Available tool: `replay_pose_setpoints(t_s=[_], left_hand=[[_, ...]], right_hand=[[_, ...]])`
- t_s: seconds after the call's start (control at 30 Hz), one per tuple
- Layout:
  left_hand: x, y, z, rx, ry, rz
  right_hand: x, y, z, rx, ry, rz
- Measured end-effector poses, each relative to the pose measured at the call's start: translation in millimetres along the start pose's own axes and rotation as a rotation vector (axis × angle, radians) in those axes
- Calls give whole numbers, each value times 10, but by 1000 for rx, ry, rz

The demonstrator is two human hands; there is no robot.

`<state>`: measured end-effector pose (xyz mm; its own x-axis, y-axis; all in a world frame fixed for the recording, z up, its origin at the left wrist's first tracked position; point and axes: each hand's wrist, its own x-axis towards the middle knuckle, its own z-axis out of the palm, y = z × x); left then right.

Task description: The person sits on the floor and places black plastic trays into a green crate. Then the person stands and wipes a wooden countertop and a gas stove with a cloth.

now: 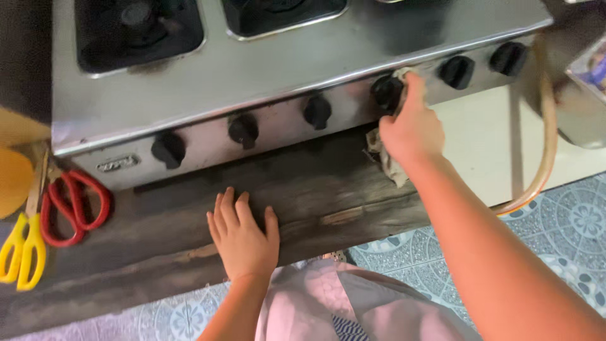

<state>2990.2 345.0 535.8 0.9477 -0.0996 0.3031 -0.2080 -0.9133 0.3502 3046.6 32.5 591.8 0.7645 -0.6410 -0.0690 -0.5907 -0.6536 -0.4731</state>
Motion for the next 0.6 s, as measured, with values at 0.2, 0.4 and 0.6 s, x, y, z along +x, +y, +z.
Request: replay_pose_setpoints(t_s=[0.2,0.4,0.6], left_hand=[[-18,-20,-1,-29,-16,-4],[-22,-57,-36,-15,-25,-3],[-48,-89,-25,-31,-24,6]], right_hand=[[117,138,194,271,112,-26],[486,451,128,544,146,-127],[727,593,-15,994,236,161]])
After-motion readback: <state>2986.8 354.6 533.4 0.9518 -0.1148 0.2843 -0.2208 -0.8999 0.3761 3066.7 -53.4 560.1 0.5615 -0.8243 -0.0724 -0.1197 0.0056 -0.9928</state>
